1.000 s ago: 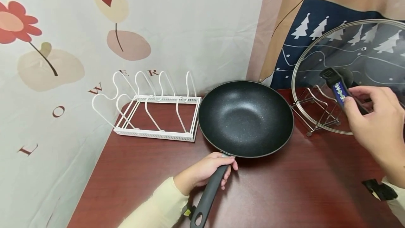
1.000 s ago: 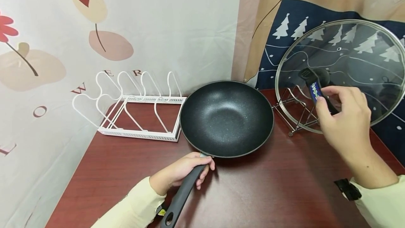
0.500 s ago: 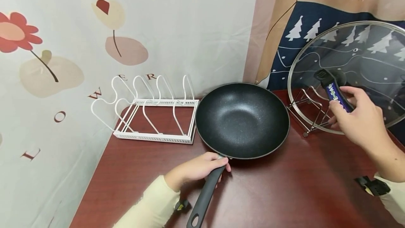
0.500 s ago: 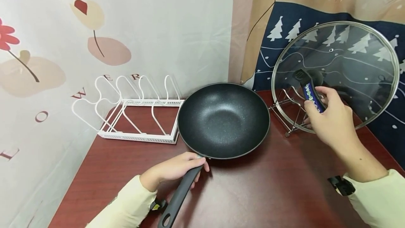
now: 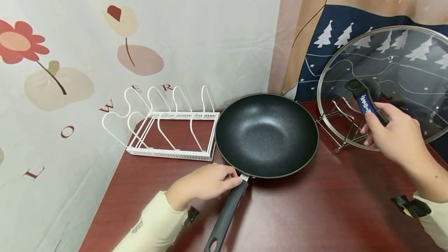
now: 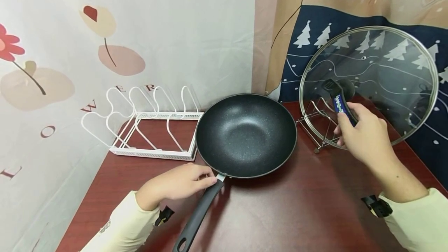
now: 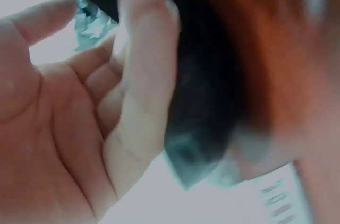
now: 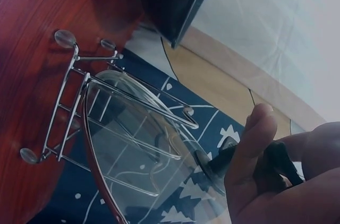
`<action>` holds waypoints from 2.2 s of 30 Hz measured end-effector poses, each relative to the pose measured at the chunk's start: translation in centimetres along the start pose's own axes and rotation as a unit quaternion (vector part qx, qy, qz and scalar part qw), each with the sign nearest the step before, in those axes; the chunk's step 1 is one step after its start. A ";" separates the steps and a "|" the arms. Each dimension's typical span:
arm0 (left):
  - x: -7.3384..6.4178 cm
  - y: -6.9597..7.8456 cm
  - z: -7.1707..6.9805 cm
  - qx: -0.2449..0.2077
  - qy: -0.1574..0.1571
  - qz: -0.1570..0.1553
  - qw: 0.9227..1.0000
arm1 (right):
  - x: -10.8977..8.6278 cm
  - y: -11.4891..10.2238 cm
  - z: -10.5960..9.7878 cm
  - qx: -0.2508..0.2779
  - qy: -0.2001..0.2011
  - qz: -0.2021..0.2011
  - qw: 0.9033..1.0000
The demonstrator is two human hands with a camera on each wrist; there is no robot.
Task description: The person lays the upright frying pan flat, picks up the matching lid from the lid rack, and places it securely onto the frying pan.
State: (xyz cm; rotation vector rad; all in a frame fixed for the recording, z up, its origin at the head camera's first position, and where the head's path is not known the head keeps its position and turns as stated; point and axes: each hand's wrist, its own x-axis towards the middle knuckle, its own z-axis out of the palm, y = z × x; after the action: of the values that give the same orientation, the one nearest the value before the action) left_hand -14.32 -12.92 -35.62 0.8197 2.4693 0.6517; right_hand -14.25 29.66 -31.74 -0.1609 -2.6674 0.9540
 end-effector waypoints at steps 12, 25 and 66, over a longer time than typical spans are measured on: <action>1.7 3.7 -3.2 -0.012 0.030 0.032 0.999 | -0.1 0.1 -0.3 0.005 -0.021 -0.008 1.000; 5.6 7.3 -4.6 0.052 0.054 0.041 0.996 | 0.0 0.7 -0.4 0.010 -0.030 -0.017 0.999; 25.3 13.5 -3.8 0.028 0.089 -0.005 0.996 | -0.3 1.3 -0.8 -0.004 -0.023 -0.013 1.000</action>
State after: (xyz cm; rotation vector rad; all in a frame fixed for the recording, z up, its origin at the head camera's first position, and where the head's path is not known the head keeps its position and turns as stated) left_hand -28.87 11.83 -31.90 0.8017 2.6619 0.6811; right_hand -13.71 31.13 -32.04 -0.1066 -2.7088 0.9514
